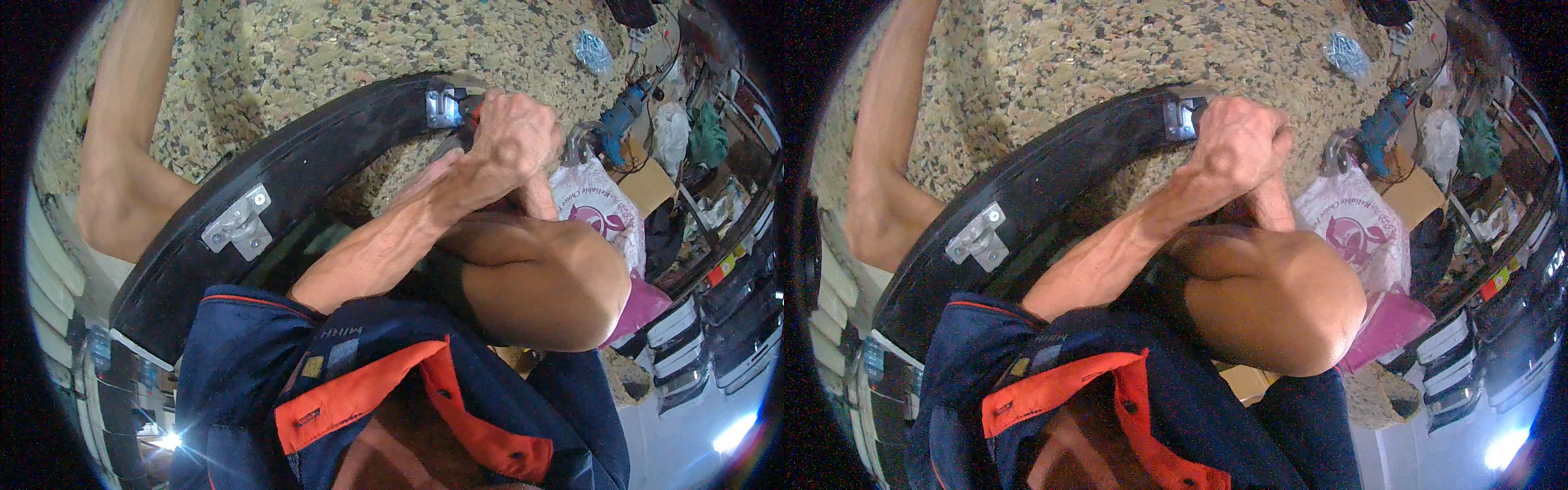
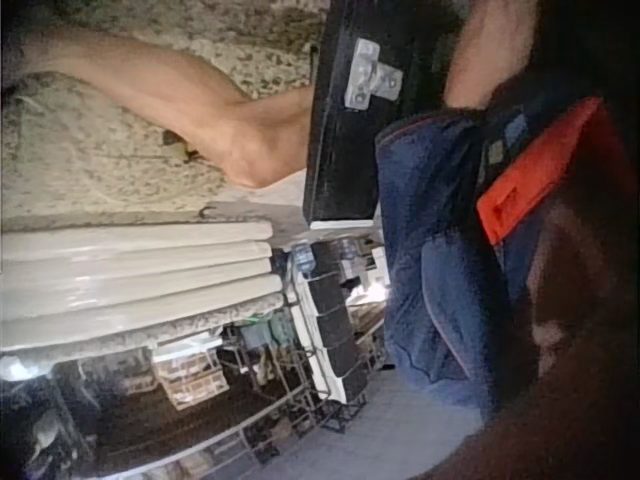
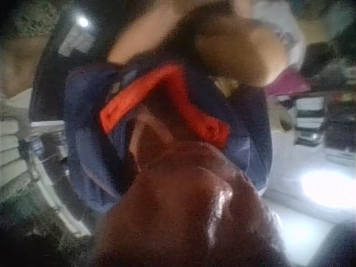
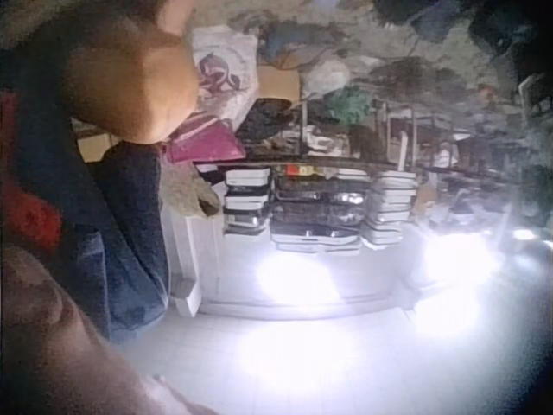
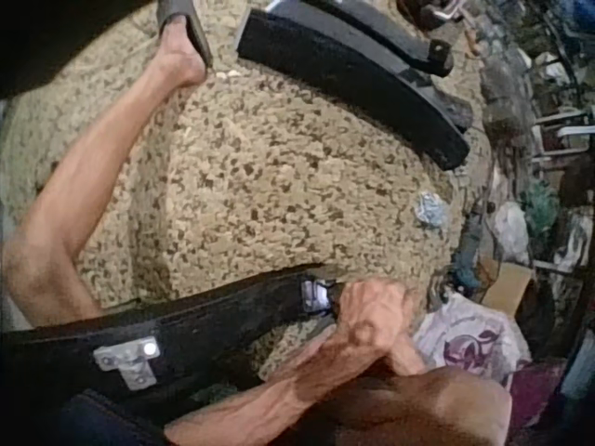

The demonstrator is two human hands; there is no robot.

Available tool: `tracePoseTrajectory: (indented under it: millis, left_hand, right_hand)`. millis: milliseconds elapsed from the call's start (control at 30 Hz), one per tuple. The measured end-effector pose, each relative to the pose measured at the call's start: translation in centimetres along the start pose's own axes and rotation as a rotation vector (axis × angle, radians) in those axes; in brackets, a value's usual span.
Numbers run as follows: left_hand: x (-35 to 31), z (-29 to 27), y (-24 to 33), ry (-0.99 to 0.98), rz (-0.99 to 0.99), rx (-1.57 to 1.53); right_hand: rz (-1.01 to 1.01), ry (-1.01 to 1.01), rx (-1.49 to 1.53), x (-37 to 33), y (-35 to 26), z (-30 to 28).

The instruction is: The person sits on the floor and uses a red cordless drill to attach metal brackets to black curved plastic mudguards. They position the brackets, insert screws, and tighten them, repeating the process for multiple mudguards.

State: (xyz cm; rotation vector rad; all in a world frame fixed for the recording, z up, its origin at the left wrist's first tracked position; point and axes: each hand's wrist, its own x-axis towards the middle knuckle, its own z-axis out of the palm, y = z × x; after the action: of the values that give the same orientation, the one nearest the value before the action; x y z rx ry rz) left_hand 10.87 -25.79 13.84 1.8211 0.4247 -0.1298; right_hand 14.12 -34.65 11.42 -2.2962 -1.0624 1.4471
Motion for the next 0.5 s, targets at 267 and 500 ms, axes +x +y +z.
tracePoseTrajectory:
  millis: [267, 500]
  left_hand:
    - [-0.1, 0.5, -0.2, 0.029, -0.018, -0.017]
    - [-0.7, 0.4, -0.5, 0.109, 0.014, -0.002]
  right_hand:
    - [0.102, 0.035, 0.041, -4.2, 2.9, 1.4]
    - [0.147, 0.112, 0.076, -4.8, 5.2, 3.2]
